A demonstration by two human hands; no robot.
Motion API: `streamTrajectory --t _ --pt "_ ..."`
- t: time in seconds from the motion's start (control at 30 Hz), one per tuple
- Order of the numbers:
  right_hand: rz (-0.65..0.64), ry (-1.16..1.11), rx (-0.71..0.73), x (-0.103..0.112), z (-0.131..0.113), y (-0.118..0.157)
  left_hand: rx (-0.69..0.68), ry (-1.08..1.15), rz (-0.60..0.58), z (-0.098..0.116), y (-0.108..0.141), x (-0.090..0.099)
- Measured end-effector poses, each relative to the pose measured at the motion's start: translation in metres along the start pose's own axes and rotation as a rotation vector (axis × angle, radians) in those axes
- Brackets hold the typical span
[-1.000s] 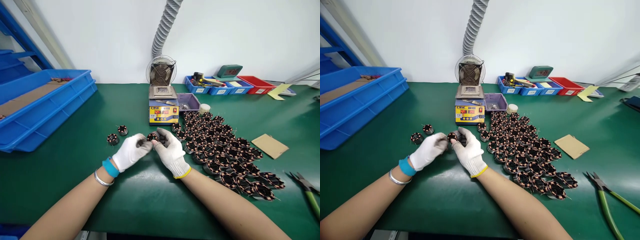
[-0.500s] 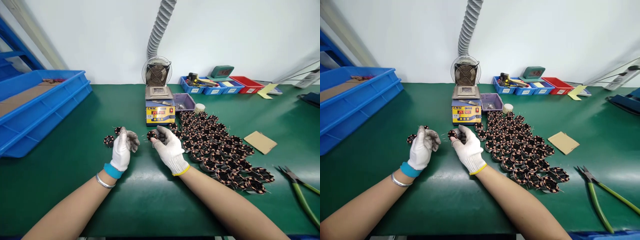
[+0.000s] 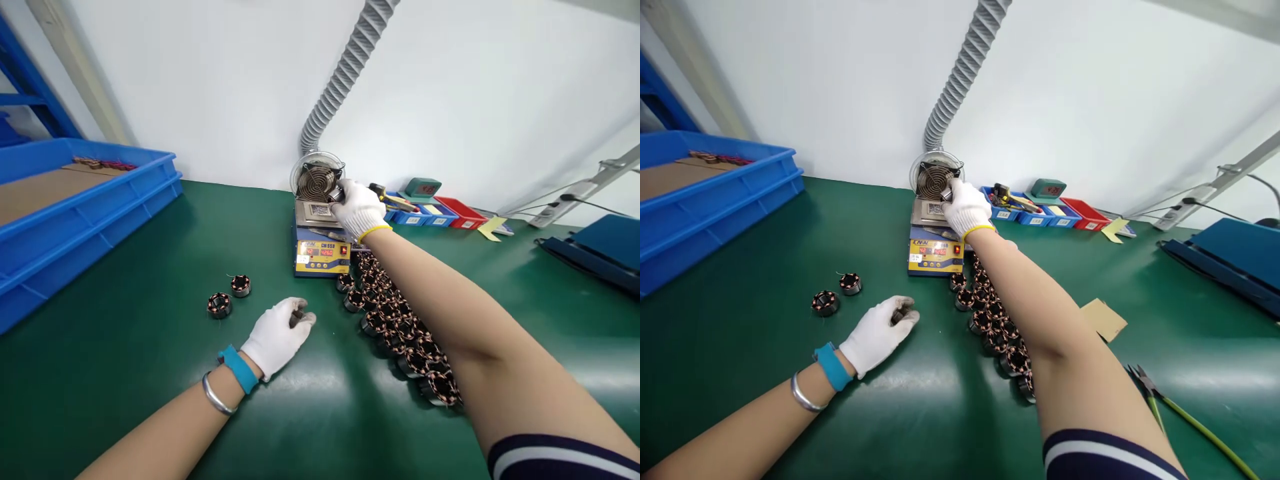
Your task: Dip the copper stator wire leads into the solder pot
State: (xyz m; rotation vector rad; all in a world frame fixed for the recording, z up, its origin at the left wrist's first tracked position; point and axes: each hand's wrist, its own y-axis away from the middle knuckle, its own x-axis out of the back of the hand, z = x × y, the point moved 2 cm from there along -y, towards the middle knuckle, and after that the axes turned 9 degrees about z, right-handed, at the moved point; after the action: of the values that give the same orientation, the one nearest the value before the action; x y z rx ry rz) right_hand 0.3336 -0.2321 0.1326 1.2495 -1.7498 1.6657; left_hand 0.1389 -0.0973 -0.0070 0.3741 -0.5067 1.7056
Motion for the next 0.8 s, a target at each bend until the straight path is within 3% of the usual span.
streamTrajectory --t 0.13,0.47,0.67,0.8 --pt "-0.068 0.178 0.098 -0.019 -0.011 -0.026 -0.020 -0.054 -0.017 0.002 0.000 0.000" --pt "-0.175 0.324 0.165 -0.039 -0.020 -0.031 -0.007 -0.089 -0.055 0.003 -0.005 -0.002" --pt "-0.150 0.314 0.167 -0.037 -0.020 -0.031 0.007 -0.083 -0.062 0.004 -0.005 -0.001" --pt "-0.086 0.200 0.070 -0.023 -0.018 -0.031 0.010 -0.022 -0.046 0.002 -0.005 -0.002"
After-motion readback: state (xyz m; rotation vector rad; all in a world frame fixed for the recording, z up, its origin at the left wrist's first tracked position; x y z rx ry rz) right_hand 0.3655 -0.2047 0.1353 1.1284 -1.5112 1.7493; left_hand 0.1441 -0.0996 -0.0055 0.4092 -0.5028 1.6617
